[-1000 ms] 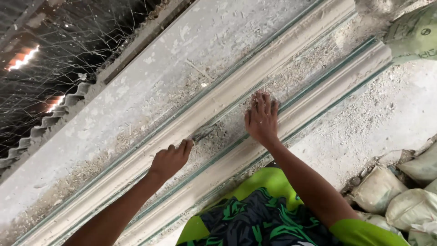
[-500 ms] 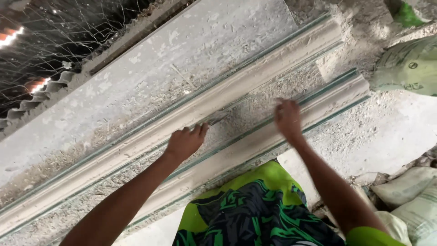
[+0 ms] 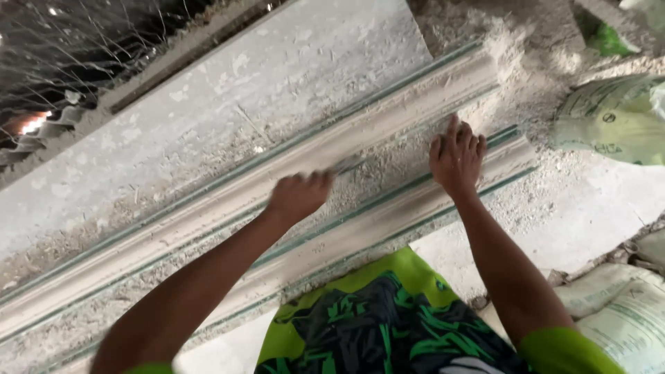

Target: Scraping and cleaning excess plaster from decorative gypsum moldings using a putty knife.

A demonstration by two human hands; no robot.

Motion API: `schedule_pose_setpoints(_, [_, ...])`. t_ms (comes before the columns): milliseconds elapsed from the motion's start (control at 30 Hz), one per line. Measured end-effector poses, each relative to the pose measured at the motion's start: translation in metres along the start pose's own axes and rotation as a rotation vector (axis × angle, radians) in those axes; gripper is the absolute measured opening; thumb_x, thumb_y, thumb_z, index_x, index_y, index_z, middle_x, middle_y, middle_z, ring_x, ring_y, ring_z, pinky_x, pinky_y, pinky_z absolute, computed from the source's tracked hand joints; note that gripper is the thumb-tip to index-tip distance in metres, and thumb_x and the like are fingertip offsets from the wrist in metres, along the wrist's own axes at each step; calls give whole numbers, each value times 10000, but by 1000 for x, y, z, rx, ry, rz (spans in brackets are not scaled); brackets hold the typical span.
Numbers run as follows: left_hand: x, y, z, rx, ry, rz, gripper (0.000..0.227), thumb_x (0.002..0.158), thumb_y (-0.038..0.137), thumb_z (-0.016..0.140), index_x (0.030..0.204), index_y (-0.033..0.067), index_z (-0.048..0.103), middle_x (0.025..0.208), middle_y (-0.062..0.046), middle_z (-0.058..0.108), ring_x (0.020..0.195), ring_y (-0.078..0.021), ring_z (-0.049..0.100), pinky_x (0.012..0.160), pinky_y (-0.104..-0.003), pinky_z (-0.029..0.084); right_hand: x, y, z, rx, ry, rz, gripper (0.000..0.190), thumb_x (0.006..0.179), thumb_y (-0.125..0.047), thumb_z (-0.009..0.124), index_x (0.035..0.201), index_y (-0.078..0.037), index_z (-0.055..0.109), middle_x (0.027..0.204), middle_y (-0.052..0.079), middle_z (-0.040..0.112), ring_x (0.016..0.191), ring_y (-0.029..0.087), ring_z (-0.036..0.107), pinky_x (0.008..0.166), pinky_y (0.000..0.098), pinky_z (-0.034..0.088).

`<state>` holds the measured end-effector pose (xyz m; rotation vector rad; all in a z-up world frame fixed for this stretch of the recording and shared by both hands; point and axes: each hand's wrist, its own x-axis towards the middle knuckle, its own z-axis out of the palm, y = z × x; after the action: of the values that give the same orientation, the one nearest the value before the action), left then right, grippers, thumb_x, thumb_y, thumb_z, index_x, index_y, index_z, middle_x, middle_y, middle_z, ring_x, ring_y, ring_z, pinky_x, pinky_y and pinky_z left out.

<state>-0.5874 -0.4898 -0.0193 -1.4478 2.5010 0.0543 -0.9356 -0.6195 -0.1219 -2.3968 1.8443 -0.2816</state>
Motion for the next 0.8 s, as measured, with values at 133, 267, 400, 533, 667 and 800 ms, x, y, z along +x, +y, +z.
schedule_pose_setpoints(133, [-4, 0, 0, -34, -33, -22, 498, 939, 64, 618, 1427, 3, 544, 1111, -145, 724, 599, -228, 689, 402, -349, 554, -2, 6, 5, 10, 32, -23, 622, 1149, -414, 343, 1623, -17, 408, 1381, 284, 561, 1194, 442, 593, 1155, 605, 320])
schedule_pose_setpoints(267, [-2, 0, 3, -6, -101, 3, 489, 985, 102, 590, 1462, 43, 501, 1100, -157, 721, 608, -219, 707, 392, -342, 564, 2, 10, 13, -46, 13, 2, 626, 1127, -407, 344, 1623, -32, 418, 1344, 282, 570, 1145, 420, 601, 1134, 595, 334])
schedule_pose_setpoints(400, [23, 2, -2, -65, -141, -34, 500, 974, 119, 581, 1460, 16, 522, 1096, -145, 719, 600, -215, 699, 413, -354, 558, -1, 6, 9, -34, -4, -12, 633, 1113, -399, 356, 1614, -17, 413, 1308, 275, 575, 1110, 411, 599, 1112, 591, 346])
schedule_pose_setpoints(533, [-13, 0, 21, -79, -2, -73, 474, 947, 144, 586, 1414, 65, 574, 1066, -129, 730, 582, -248, 699, 389, -384, 546, -5, 7, 9, -8, 67, -52, 606, 1125, -379, 396, 1607, -14, 436, 1301, 260, 583, 1066, 413, 591, 1086, 573, 371])
schedule_pose_setpoints(667, [16, 29, 37, -56, 206, -68, 386, 960, 179, 584, 1330, 73, 620, 1069, -123, 739, 571, -245, 680, 386, -393, 516, -17, 8, 9, -46, 128, -89, 572, 1129, -355, 438, 1588, -15, 476, 1289, 242, 596, 1026, 400, 582, 1044, 551, 399])
schedule_pose_setpoints(800, [14, -2, 17, -64, 90, -64, 381, 1002, 146, 564, 1366, 44, 612, 1033, -124, 738, 534, -211, 668, 363, -360, 499, 1, 10, 11, -4, 133, -79, 555, 1142, -336, 442, 1586, -4, 476, 1294, 244, 602, 1018, 408, 576, 1012, 538, 408])
